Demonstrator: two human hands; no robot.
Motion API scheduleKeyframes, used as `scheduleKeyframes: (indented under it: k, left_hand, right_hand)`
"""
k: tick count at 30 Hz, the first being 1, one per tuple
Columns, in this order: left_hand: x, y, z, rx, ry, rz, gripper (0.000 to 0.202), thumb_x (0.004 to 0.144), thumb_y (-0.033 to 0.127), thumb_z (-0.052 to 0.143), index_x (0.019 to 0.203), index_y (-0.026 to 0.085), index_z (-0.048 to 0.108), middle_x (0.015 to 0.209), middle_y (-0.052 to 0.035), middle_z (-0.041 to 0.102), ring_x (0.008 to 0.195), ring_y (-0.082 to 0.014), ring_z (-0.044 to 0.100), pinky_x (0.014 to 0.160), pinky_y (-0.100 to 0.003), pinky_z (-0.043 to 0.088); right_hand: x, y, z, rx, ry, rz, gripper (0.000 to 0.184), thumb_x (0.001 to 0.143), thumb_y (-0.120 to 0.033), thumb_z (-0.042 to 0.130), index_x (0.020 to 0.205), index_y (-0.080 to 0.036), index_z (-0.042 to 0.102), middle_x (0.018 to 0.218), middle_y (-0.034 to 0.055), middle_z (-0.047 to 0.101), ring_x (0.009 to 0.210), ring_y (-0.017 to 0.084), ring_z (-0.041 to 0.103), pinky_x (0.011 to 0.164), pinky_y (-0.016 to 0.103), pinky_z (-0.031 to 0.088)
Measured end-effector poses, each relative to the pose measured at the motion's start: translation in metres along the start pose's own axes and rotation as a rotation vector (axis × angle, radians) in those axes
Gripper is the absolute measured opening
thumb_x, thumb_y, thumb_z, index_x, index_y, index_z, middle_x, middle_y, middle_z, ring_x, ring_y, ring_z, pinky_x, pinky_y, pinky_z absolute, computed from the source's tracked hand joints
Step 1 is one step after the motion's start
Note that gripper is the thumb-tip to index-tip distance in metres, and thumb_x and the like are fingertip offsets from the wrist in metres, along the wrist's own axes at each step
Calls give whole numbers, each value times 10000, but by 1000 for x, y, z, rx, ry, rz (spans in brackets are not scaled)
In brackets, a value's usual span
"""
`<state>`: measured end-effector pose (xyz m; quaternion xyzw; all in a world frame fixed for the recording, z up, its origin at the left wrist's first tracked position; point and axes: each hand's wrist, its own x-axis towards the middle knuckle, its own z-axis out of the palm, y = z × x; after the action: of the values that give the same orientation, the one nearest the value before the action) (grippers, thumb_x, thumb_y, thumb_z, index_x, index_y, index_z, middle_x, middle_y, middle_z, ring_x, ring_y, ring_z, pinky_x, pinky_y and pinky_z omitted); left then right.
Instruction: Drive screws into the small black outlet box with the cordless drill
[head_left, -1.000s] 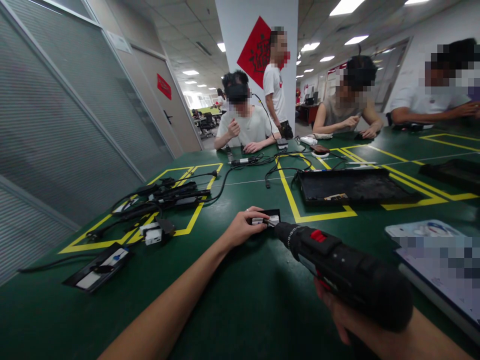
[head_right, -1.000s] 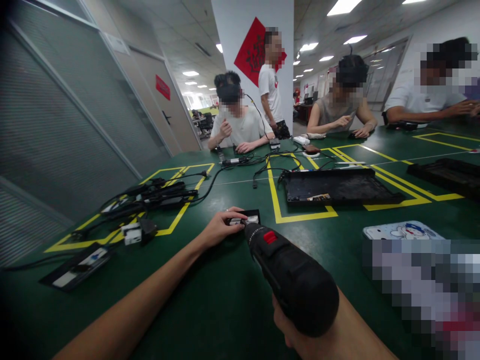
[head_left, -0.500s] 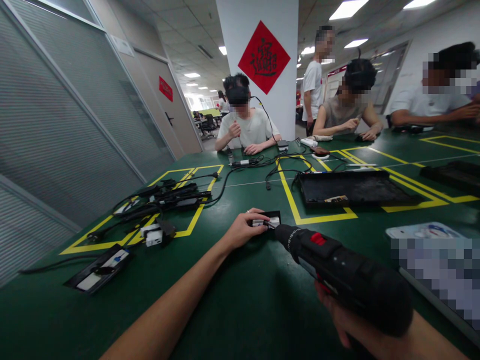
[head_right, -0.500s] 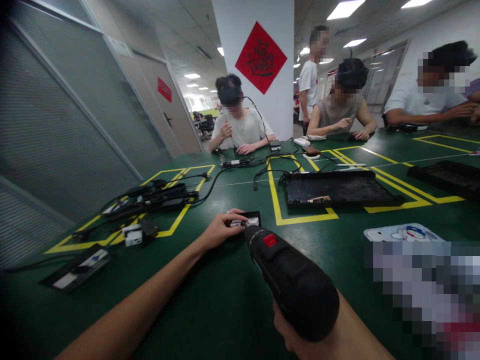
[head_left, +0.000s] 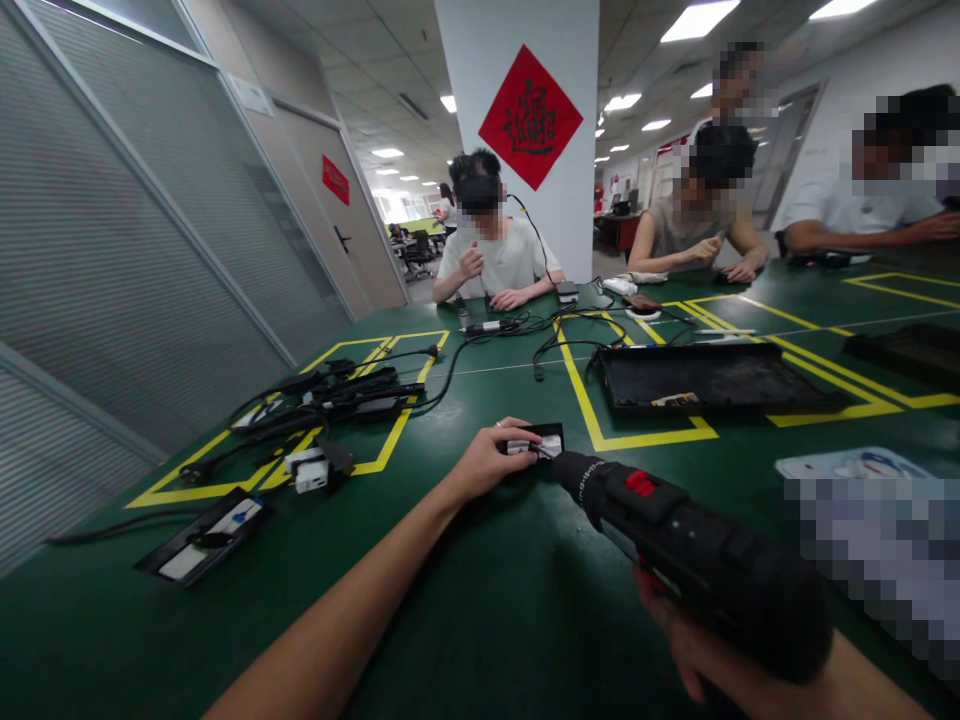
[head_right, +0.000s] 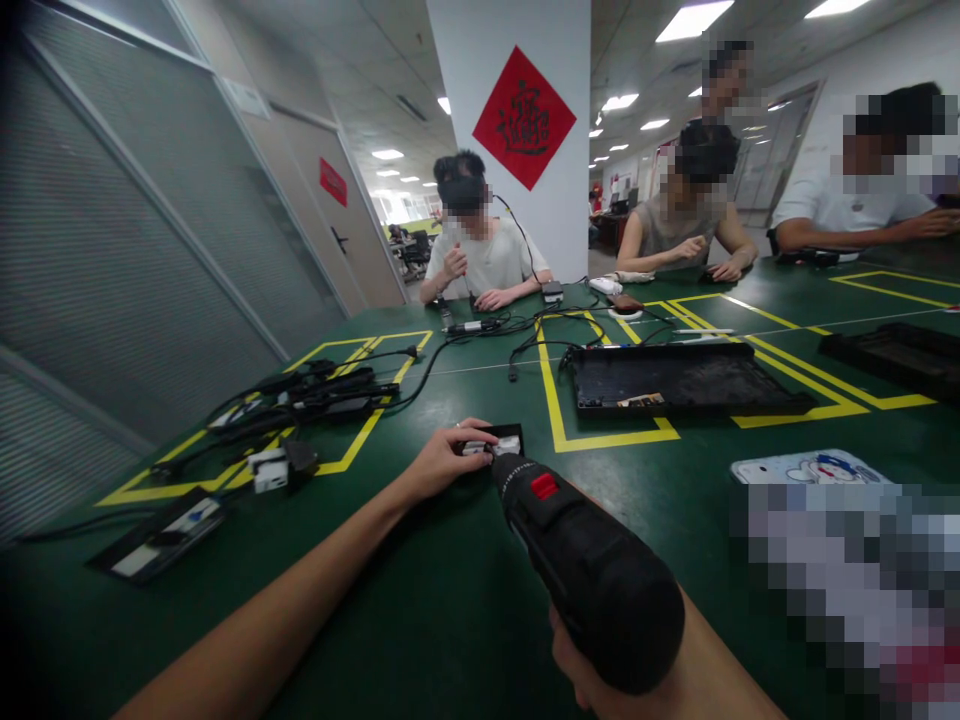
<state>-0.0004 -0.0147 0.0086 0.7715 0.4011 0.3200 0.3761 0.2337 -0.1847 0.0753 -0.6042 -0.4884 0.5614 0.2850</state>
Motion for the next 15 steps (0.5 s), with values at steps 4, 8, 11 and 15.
scheduleKeyframes:
  k: [4,8,11,15]
  left_hand:
    - [0,1,0,6,9,1,247,723,239,628,964,197,668,1135,-67,531,1021,-204,529,888,-318,408]
    - [0,1,1,8,9,1,242,727,244,625,961,197,668,1145,-67,528,1010,-200,532,876,-317,417]
    - [0,1,1,7,4,4,236,731,237,625,960,200,667,1144,-58,525,1008,-193,533,873,-307,412]
    - [0,-1,0,5,1,-1,250,732,236,626,977,197,660,1139,-59,524,992,-186,534,865,-300,412]
  right_hand:
    - [-16,-23,-7,-42,-11,-19,42,664,-224,656,691,-214,626,466,-43,579,459,120,588,443,200,461]
    - [-22,-34,-10,-60,-8,-31,64,668,-238,653,726,-213,638,514,-22,614,491,130,602,449,205,469]
    - [-22,-33,-10,-54,-10,-19,79,668,-228,651,742,-203,642,501,-25,605,497,131,603,482,216,490]
    - [-23,-32,-9,-31,-7,-19,77,675,-229,641,749,-209,648,544,-26,621,532,135,616,535,239,524]
